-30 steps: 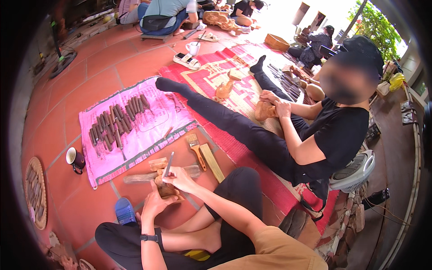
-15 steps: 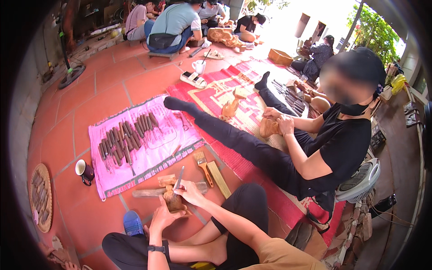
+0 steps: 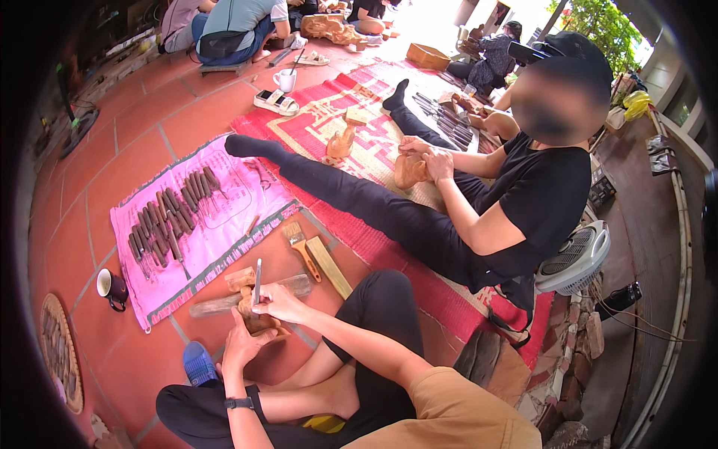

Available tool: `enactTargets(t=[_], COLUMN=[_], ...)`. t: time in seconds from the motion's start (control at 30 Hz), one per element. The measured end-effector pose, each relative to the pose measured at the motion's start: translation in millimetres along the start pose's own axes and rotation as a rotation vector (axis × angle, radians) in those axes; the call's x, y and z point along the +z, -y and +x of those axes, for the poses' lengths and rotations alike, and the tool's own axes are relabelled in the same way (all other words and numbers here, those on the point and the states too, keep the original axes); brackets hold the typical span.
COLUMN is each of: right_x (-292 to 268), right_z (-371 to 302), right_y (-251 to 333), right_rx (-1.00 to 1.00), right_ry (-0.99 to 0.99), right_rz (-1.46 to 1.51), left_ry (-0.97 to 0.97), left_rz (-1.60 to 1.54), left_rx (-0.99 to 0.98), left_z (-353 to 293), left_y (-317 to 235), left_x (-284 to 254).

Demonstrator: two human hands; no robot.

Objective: The person sits on the floor and carves a small wooden block using a knife and a sanding block. They alternate between cutting and smoothing the wood while other people work nearby.

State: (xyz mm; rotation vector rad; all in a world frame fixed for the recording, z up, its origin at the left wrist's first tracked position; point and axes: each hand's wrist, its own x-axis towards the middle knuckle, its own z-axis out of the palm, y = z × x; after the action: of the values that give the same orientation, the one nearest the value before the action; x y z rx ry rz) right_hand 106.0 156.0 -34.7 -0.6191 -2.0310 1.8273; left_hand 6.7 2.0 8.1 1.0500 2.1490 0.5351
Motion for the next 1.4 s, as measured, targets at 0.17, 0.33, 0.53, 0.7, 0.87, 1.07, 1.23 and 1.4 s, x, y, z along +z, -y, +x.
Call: enactTargets(t=[0.17,0.33,0.53,0.7,0.87,1.07,1.23,1.4], right_x=[-8.3,-7.4,-9.4,-10.4,-9.1,-4.6,-2.9,6.5], right_z=[8.9,3.0,10.0,7.0,7.5,-4.2,-17.3,-27.4], right_y=[3.6,0.5,-7.9,-12.3,-9.9,-9.6,-1.6,-11.7], right_rx=[0.053,0.036,0.064,0.063,0.073,0.078,-0.021,0.058], right_ry=[-0.132,0.129,0.009,0.183,0.038,0.040,-0.298,-0.175], right_rz=[0.080,0.112,0.170,0.222,0.199,0.067,0.160,0.232], left_ry=[0.018,0.056,0.031,0.008,0.059,0.041,0.013,0.052], left_rz=[-0.024,-0.010,-0.051,-0.019,-0.019,0.008,-0.016,-0.079], left_rx=[-0.008,-0.049,-0.006,-0.002,-0.041,-0.033,-0.038,-0.032], left_z=[-3.2,-2.7,-0.5,0.3,-3.5,-3.1,-12.3,-10.9], left_y=[-1.2,-3.8,-0.8,2.5,-6.3,-4.2,-5.3,-12.4], left_x=[-3.6,-5.4,-3.3,-0.8,-7.3,-6.3,-9.7,-12.1])
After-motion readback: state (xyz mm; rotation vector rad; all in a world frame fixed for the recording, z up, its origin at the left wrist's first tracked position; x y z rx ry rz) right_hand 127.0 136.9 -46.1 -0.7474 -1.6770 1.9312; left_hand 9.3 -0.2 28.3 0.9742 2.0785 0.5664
